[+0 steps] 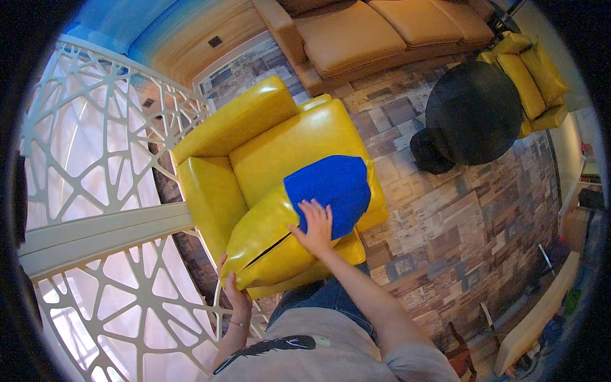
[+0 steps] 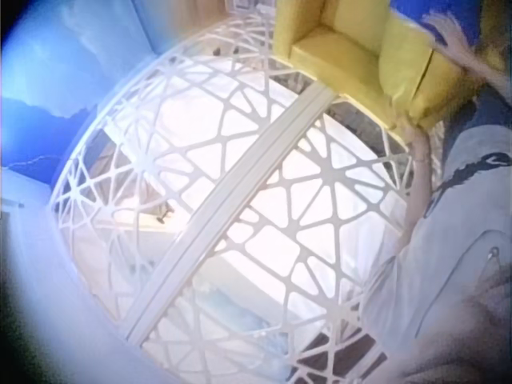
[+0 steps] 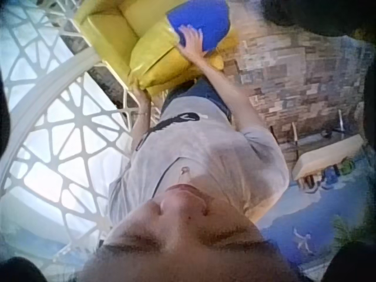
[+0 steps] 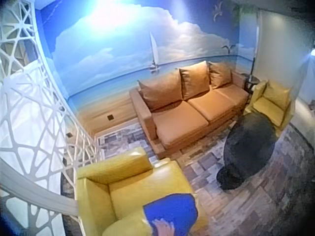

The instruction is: The person wipes the surface of a white cabinet and then a yellow armchair using a blue cloth. They clean the cabinet top and sides, then move to the armchair to wipe the seat, backrest, and armrests.

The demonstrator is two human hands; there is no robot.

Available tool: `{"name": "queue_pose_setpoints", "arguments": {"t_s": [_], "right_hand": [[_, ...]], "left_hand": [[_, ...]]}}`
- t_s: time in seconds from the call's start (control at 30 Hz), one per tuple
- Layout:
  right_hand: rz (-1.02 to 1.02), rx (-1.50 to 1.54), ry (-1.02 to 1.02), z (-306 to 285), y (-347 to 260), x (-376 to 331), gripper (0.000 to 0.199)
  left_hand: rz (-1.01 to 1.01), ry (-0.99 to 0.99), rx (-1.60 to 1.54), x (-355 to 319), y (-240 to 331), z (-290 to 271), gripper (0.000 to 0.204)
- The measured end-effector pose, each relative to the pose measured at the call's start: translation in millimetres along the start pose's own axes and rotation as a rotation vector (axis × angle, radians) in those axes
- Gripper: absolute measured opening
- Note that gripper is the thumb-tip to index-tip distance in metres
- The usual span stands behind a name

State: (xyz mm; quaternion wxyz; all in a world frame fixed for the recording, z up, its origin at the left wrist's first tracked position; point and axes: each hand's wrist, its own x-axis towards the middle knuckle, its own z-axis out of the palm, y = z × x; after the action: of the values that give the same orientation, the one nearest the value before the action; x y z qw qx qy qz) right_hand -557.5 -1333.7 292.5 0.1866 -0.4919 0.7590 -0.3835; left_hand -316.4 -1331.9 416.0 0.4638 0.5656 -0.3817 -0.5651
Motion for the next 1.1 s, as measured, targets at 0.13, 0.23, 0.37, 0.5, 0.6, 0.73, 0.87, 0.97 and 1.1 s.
{"name": "queue_pose_setpoints", "arguments": {"t_s": [0.13, 0.23, 0.37, 0.5, 0.6, 0.73, 0.87, 0.97, 1.1], "right_hand": [[0.135, 0.087, 0.019, -2.5, -2.0, 8.1, 0.044], [0.072, -0.157, 0.049, -14.8, 51.1, 36.3, 0.037], [0.246, -0.199, 0.03, -35.0, 120.7, 69.7, 0.031], [0.167, -0.124, 0.076, -10.8, 100.6, 51.4, 0.03], [-0.009, -0.017, 0.09, 20.9, 11.4, 5.2, 0.029], [-0.298, 0.151, -0.258, 28.9, -93.7, -51.7, 0.045], [-0.319, 0.022, -0.261, 30.4, -76.1, -32.4, 0.046], [-0.164, -0.16, -0.108, 26.4, -13.0, 2.8, 0.04], [0.015, -0.312, 0.039, -6.5, 59.7, 51.9, 0.035]], "left_hand": [[0.045, 0.001, 0.049, 5.2, -3.0, -4.1, 0.048], [-0.003, -0.008, 0.02, 6.2, -4.8, -11.1, 0.047], [-0.058, -0.045, -0.031, 15.7, -0.7, -12.0, 0.047], [-0.114, 0.01, -0.112, 34.6, 4.9, -14.3, 0.048], [-0.141, 0.008, -0.124, 50.3, 10.5, -26.2, 0.047], [-0.121, 0.0, -0.107, 58.8, 15.1, -29.9, 0.045], [-0.134, 0.083, -0.102, 62.4, -4.3, -55.5, 0.046], [-0.169, 0.052, -0.122, 57.0, -17.0, -70.0, 0.046], [-0.207, 0.038, -0.111, 55.3, -16.4, -64.4, 0.044]]}}
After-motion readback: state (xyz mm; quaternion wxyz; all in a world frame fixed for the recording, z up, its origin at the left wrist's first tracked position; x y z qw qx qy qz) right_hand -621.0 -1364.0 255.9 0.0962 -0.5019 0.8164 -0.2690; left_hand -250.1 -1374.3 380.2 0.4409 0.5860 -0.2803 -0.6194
